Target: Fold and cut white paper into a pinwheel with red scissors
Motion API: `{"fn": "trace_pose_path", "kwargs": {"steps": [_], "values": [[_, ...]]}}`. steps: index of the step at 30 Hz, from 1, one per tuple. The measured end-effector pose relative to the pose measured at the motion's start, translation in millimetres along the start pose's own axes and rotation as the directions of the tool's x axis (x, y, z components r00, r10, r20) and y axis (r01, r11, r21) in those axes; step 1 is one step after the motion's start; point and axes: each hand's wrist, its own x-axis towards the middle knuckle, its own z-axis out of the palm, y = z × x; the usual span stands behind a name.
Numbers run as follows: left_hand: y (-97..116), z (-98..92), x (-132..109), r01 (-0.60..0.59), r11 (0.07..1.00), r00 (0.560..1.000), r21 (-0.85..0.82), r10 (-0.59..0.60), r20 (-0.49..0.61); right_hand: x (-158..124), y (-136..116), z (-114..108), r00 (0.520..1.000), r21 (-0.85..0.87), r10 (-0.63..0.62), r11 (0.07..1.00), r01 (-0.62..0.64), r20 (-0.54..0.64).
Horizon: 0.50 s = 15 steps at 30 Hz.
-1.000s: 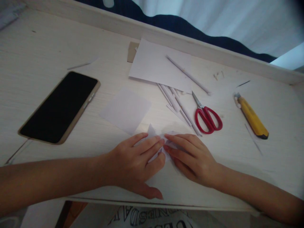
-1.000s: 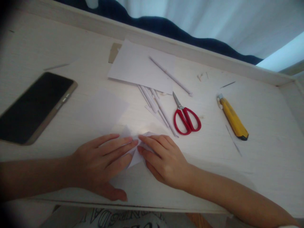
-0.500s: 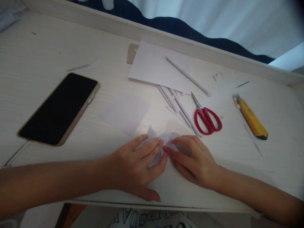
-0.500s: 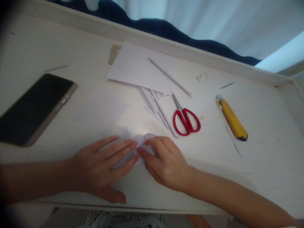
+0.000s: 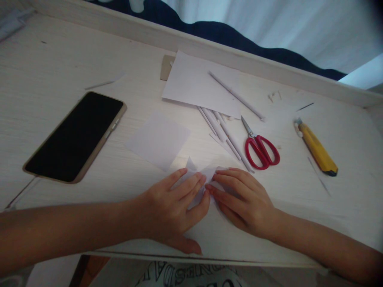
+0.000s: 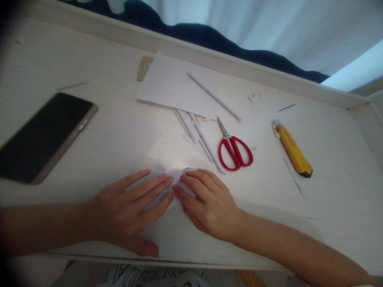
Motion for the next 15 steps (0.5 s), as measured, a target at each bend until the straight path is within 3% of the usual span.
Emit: {"fn": "trace_pose_path", "kwargs": {"steps": [15], "values": [[-1.3,0.5,0.9,0.002,1.0,1.0,0.012,-0.002,-0.011,-1.7,-1.9,-0.3,0.999,-0.083,0.031,0.996,-0.032,-0.015]]}}
